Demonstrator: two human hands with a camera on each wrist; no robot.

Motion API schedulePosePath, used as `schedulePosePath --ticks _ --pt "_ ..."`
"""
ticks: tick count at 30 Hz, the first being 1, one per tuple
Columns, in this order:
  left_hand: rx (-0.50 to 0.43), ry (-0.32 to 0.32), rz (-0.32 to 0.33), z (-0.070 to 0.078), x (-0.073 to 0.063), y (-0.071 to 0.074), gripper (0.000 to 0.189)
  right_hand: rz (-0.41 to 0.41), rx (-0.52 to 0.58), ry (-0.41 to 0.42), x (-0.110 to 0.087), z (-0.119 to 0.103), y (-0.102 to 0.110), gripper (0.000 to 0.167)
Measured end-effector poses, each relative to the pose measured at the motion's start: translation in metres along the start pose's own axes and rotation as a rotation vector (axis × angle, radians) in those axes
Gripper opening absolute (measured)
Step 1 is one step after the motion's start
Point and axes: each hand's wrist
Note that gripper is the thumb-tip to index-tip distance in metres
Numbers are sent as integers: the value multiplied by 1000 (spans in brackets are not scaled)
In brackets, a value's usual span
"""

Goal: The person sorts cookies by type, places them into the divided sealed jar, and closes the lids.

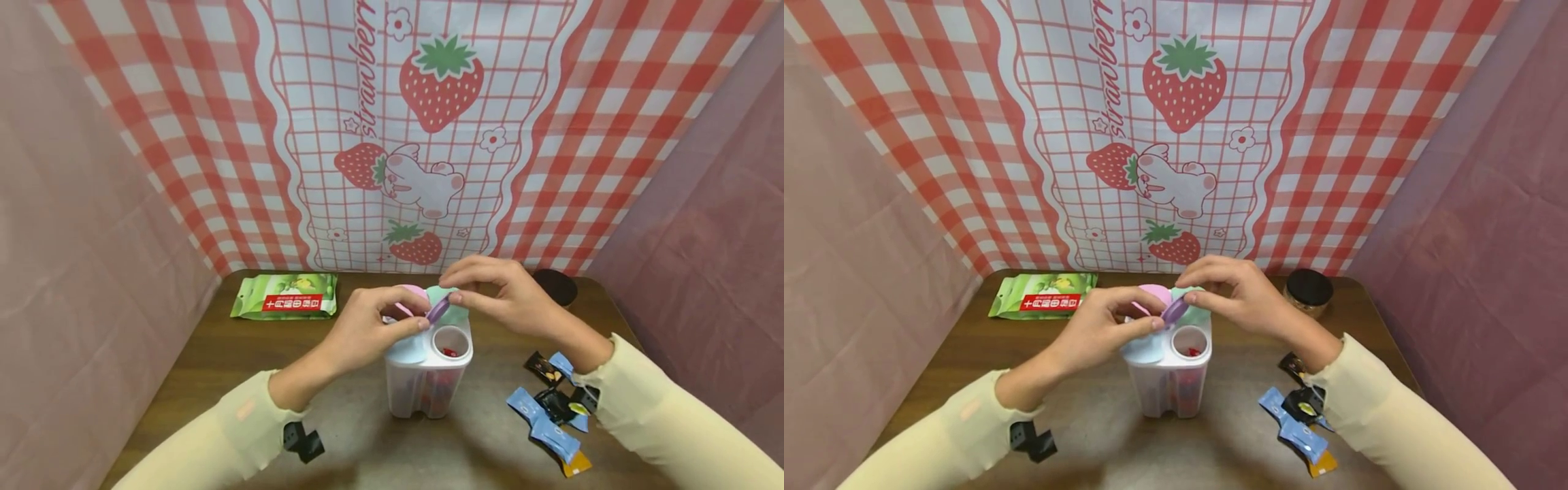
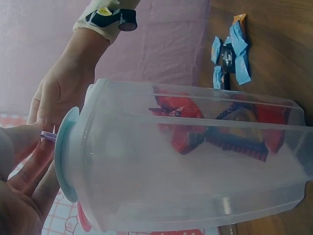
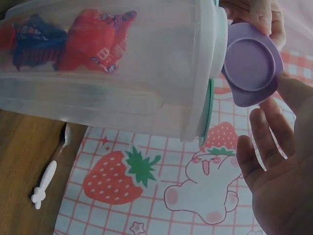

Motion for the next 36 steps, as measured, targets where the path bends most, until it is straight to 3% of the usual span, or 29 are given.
schedulePosePath --ticks 7,16,21,27,32,36 --pt "-42 44 -10 1 -5 3 16 -9 -40 11 -1 -1 -2 22" --pt "-63 123 80 -8 -18 17 20 -16 -78 -19 -15 -3 -3 28" --pt "-25 139 95 -18 -22 20 33 -36 -81 4 -28 -5 -6 35" --pt "-27 216 60 -29 -25 18 57 -55 -74 23 -44 -4 -11 37" --pt "-79 276 -12 -37 -28 16 71 -65 -81 73 -50 0 -17 37" --pt "-93 306 -74 -41 -30 13 81 -82 -98 43 -53 0 -21 34"
Point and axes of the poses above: each hand's wrist, its own x-axis towards the middle knuckle, its own y-axis out of the back of the hand, z = x × y, and after that the axes turned 13 degrees about -z, right-handed
